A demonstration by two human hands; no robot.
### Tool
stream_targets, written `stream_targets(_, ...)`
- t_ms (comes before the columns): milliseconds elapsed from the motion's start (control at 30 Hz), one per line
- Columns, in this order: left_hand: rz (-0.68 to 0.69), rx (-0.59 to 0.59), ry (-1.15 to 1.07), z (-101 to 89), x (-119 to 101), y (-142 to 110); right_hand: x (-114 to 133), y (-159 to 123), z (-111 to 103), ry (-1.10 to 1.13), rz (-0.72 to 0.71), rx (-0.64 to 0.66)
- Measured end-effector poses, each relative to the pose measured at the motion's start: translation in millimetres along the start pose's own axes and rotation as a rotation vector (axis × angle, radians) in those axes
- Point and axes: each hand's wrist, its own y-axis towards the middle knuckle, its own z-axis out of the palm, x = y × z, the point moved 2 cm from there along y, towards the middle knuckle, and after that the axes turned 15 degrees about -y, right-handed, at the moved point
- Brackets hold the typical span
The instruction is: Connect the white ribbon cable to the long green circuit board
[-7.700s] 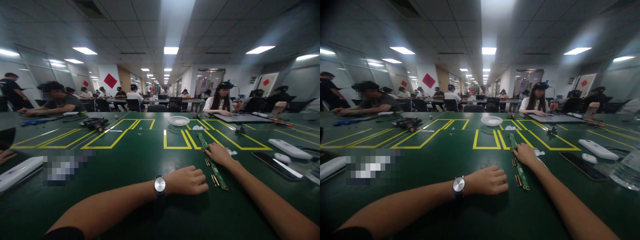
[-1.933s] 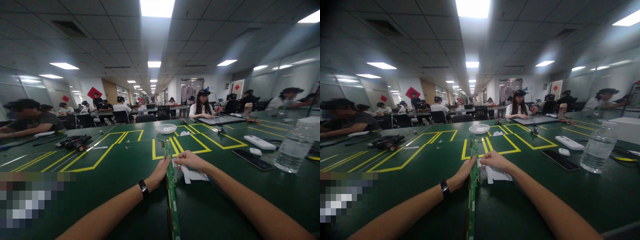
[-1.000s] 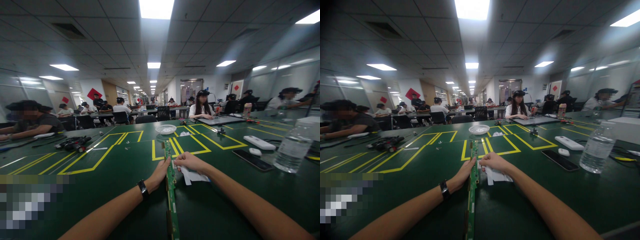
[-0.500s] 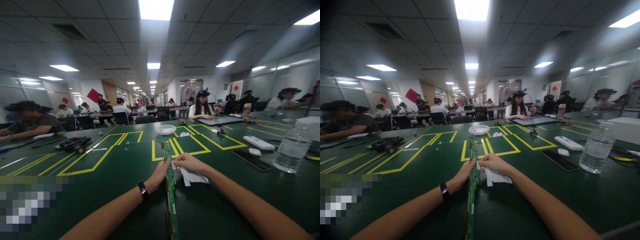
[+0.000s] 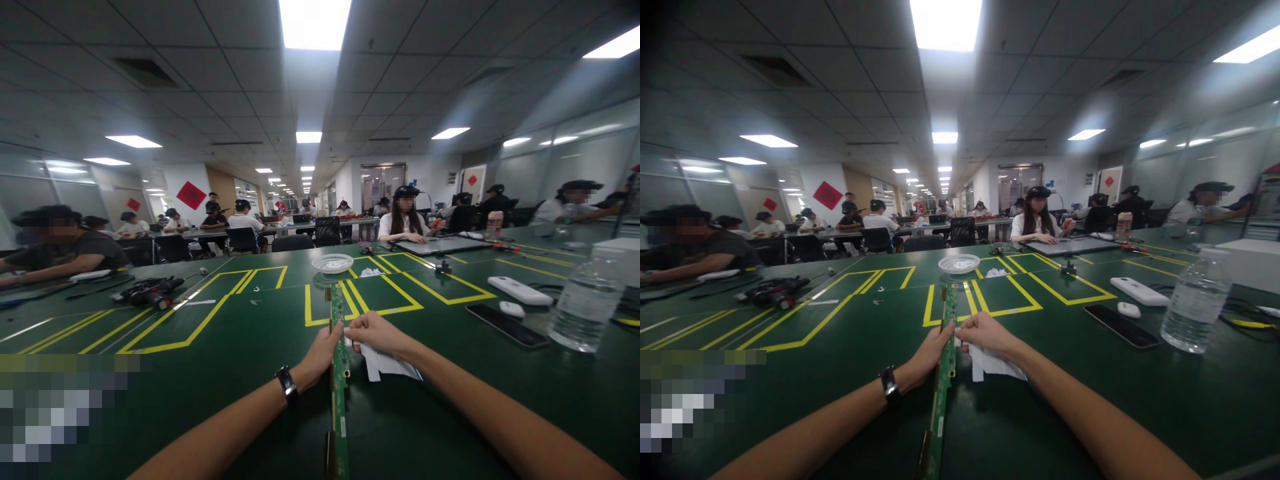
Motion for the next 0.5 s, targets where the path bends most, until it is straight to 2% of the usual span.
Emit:
stream_targets(133,0.002,-0.014,-0.019,1.6,2,2,-2,4,10,0.075,0.025,-0.08)
stream_targets(300,-0.008,0.005,-0.076,4.3,5,4,-9,7,7,0.125,0.02,-0.036)
stream_targets(367,0.041,-0.083,-0.03,1.1,4,5,-16,10,-2,0.131,0.027,-0.047)
stream_targets(500,0.13,-0.379,0.175,-10.2,2,5,-41,16,-30,0.065,0.094,-0.176)
